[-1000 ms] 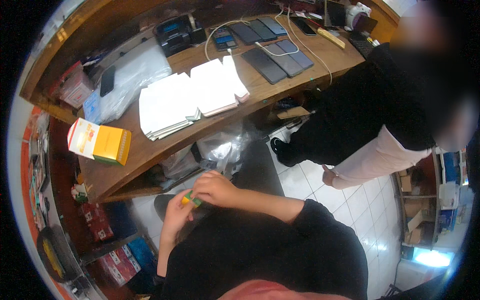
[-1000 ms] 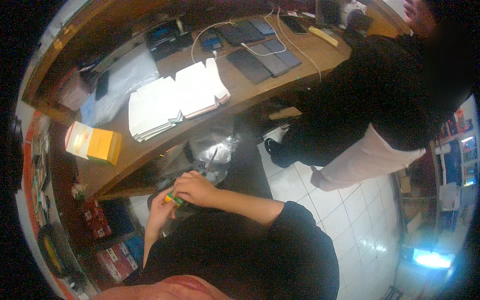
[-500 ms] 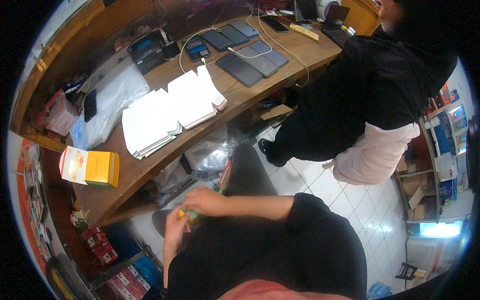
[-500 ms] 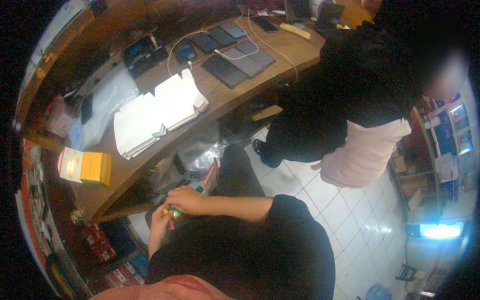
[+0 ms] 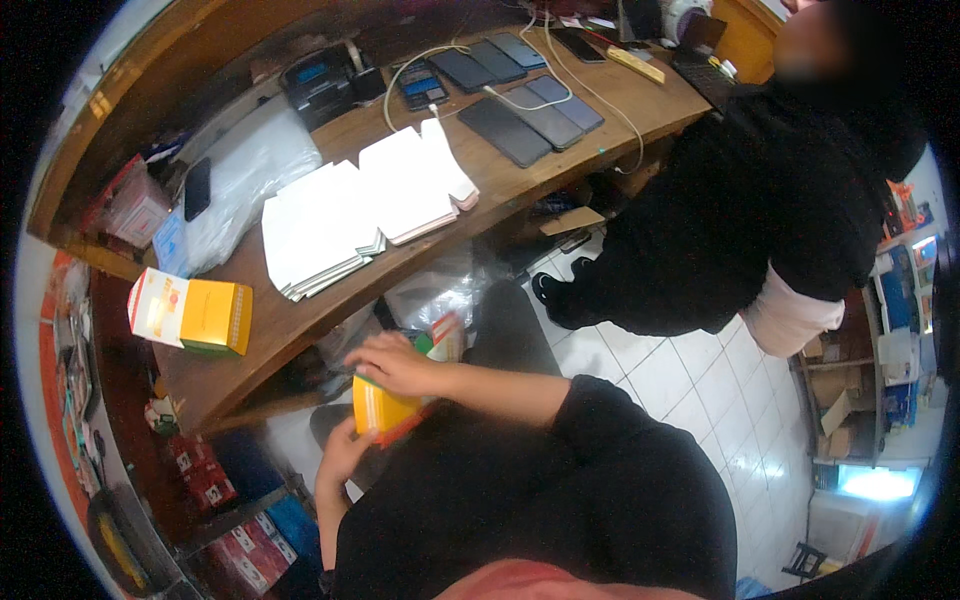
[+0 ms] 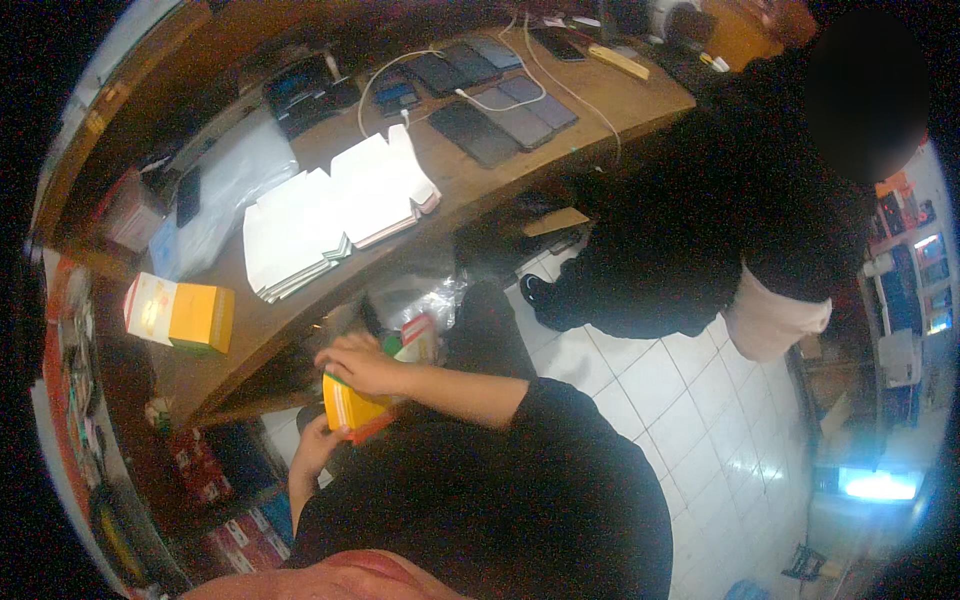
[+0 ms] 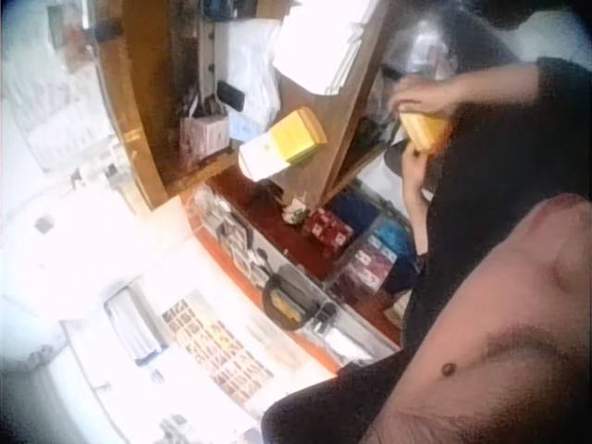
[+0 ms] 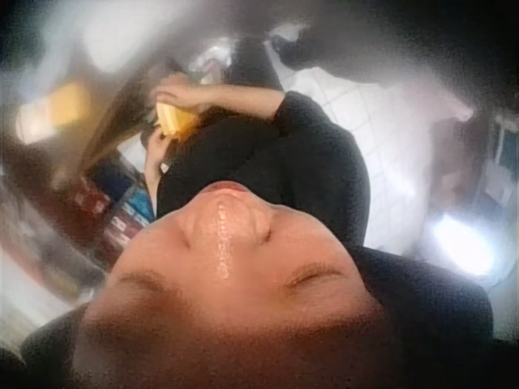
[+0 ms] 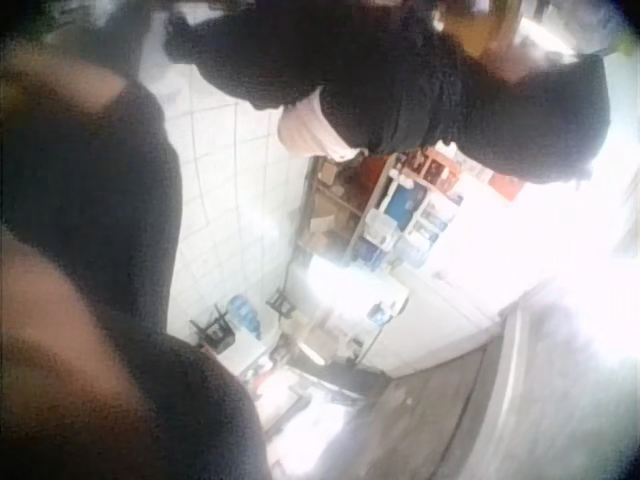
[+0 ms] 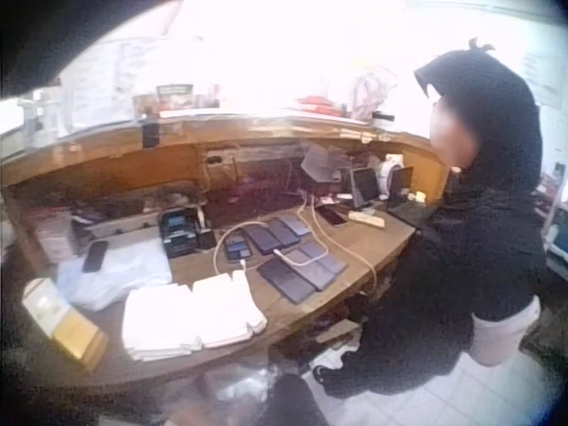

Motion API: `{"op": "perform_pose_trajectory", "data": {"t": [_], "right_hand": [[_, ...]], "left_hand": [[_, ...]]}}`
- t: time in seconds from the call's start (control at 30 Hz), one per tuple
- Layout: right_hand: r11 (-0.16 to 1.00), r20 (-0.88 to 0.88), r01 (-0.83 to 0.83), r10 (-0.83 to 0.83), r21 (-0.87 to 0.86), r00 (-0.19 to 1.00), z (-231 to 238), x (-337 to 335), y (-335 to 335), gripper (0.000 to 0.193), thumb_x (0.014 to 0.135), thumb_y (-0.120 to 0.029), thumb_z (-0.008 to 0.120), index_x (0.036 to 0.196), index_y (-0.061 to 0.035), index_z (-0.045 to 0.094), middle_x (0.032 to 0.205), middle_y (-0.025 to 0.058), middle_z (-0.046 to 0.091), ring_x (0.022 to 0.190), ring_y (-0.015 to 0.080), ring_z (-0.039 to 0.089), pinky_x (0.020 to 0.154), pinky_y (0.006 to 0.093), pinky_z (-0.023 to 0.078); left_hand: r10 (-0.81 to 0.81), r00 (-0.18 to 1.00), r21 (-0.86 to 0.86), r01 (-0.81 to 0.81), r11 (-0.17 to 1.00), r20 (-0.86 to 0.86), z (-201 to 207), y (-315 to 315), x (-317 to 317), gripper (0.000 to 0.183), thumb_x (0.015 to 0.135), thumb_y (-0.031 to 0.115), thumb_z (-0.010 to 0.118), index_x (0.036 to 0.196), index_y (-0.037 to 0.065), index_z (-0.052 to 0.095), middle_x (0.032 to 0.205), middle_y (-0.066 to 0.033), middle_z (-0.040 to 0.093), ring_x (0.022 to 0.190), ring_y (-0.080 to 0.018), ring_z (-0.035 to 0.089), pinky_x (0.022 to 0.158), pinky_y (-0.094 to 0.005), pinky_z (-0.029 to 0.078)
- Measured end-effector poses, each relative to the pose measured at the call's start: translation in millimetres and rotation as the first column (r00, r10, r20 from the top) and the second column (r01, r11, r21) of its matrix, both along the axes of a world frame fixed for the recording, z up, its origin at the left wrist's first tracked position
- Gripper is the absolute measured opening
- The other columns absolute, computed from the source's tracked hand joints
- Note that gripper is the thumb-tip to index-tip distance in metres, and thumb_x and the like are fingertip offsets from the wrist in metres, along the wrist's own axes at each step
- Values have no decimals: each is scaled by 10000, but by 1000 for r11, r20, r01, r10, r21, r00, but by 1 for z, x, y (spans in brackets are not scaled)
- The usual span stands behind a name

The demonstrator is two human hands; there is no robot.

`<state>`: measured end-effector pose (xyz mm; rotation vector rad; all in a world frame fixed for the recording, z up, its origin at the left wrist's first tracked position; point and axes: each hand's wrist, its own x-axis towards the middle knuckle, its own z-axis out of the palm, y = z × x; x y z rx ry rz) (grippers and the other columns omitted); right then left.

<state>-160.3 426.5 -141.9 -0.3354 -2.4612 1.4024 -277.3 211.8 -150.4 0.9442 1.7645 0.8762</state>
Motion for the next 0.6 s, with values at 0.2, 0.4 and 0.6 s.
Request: {"op": "perform_pose_trajectory", "data": {"t": [0.2, 0.4, 0.6], "right_hand": [[988, -110, -60, 76, 139, 991, -4, 17, -40, 347, 930, -225, 551, 1252, -96, 562, 1330, 143, 495, 1212, 381, 470, 1007, 496, 388], [997, -173, 64, -70, -36, 982, -26, 10, -28, 269, 884, -172, 614, 1123, -48, 622, 1032, 122, 637, 920, 289, 646, 788, 391, 521], [984, -158, -8, -20, -176, 987, 6, 3, -10, 213, 864, -128, 675, 1046, -20, 651, 992, 91, 611, 867, 195, 637, 724, 295, 511]], "left_hand": [[559, 562, 18, -715, 699, 610, 29, 19, 37, 352, 1000, 217, 511, 1318, 81, 442, 1158, -42, 598, 971, -152, 593, 847, -299, 475], [695, 621, 229, -783, 579, 364, 9, 33, 41, 295, 981, 222, 571, 1140, -21, 628, 984, -41, 655, 897, -129, 606, 800, -254, 472], [593, 770, 305, -521, 797, -235, 31, 45, 31, 190, 908, 105, 591, 1012, -28, 679, 803, -116, 664, 747, -149, 622, 696, -296, 476]]}}
